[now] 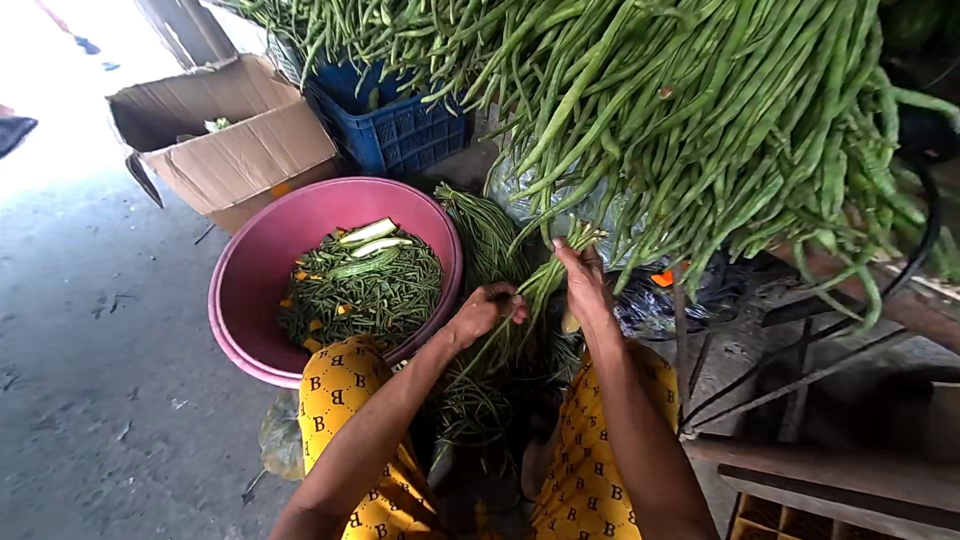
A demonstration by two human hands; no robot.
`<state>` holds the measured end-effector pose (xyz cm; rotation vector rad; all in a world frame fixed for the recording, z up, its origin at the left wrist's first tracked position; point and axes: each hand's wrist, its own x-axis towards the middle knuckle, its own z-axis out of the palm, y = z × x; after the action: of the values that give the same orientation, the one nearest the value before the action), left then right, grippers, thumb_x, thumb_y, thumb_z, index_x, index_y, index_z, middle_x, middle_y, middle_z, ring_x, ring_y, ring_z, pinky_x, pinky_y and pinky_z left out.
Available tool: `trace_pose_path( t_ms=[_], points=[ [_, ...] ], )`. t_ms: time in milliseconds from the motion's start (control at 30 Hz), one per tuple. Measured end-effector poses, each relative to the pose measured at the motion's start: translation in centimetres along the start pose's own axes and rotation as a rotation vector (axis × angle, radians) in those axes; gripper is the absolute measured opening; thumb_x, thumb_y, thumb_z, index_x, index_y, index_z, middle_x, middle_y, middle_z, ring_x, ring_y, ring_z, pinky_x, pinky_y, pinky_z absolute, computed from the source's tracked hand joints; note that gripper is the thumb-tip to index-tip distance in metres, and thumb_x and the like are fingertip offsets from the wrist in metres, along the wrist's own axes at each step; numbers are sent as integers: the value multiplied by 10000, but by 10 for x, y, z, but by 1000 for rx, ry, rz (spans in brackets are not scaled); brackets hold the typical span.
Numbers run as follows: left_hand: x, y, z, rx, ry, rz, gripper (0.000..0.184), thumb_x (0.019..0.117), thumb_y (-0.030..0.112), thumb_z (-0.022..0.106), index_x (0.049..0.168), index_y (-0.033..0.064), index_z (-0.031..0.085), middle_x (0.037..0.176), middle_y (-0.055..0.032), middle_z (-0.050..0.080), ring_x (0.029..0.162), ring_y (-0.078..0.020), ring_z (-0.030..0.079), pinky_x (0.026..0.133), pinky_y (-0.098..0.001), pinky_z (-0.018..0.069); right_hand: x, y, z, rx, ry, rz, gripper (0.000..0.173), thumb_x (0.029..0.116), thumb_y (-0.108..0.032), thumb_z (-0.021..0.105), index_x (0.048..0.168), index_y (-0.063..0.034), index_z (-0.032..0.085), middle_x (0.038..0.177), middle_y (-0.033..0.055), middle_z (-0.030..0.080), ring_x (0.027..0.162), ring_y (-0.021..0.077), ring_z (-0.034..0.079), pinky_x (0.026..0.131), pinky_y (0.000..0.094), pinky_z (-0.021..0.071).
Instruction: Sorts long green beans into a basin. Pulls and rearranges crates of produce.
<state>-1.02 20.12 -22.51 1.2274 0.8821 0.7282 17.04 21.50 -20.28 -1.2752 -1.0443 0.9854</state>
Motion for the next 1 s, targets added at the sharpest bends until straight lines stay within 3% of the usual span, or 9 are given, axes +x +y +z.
trace_pose_path(
  t_ms=[67,167,300,433,533,667,767,900,1000],
  points=[
    [-2,3,3,-87,-23,-26,159,1056,34,497,1131,-55,606,889,-31,706,776,-76,692,774,-240,588,2,3,8,195,6,42,185,1067,-217,537,1170,-76,596,953,6,723,858,99,708,814,294,596],
    [-4,4,9,-176,-12,-82,227,1091,64,430,1200,-52,592,958,-53,703,793,-111,707,755,-269,606,2,2,11,367,-4,149,190,1094,-304,476,1048,-157,588,744,-55,619,645,68,629,646,239,576],
    [-6,5,10,-277,-25,-120,241,1115,122,382,1191,-22,560,969,-68,723,798,-137,727,764,-287,617,4,3,11,452,-4,243,305,1096,-421,433,991,-175,578,709,-63,571,599,56,589,602,229,552],
    [-5,3,8,-281,-36,-115,197,1089,61,438,1136,-30,607,985,-80,742,839,-163,742,806,-317,626,5,1,10,487,2,286,352,1093,-466,410,977,-178,576,700,-54,578,593,73,601,593,242,558],
    [-5,2,8,-241,-61,-108,190,1069,69,506,1187,-39,609,983,-71,750,830,-151,743,792,-301,626,4,1,10,517,15,299,347,1087,-472,426,975,-183,582,703,-51,584,594,79,606,590,247,560],
    [-3,1,12,-191,41,-65,52,1012,-26,563,1058,-32,587,903,-63,721,774,-133,727,746,-284,623,3,5,12,518,-36,277,349,1095,-459,409,969,-176,570,691,-52,569,588,78,595,592,248,559],
    [-2,0,14,-173,113,-54,38,1022,-9,560,1049,-35,560,872,-63,671,742,-121,704,732,-276,620,3,7,13,520,-32,275,343,1093,-457,415,977,-171,564,706,-46,574,599,82,602,599,252,565],
    [-1,-5,14,149,85,36,227,1078,158,509,1148,-24,624,832,-5,622,694,-34,559,678,-207,485,4,6,14,497,5,312,367,1085,-479,427,947,-171,569,707,-42,567,592,85,591,585,249,555],
    [-4,2,14,459,54,72,297,1095,228,473,1151,11,667,883,-53,628,781,-97,556,777,-300,479,3,4,15,522,88,352,365,1083,-488,425,937,-174,539,684,-40,540,561,83,560,552,249,530]
  ],
)
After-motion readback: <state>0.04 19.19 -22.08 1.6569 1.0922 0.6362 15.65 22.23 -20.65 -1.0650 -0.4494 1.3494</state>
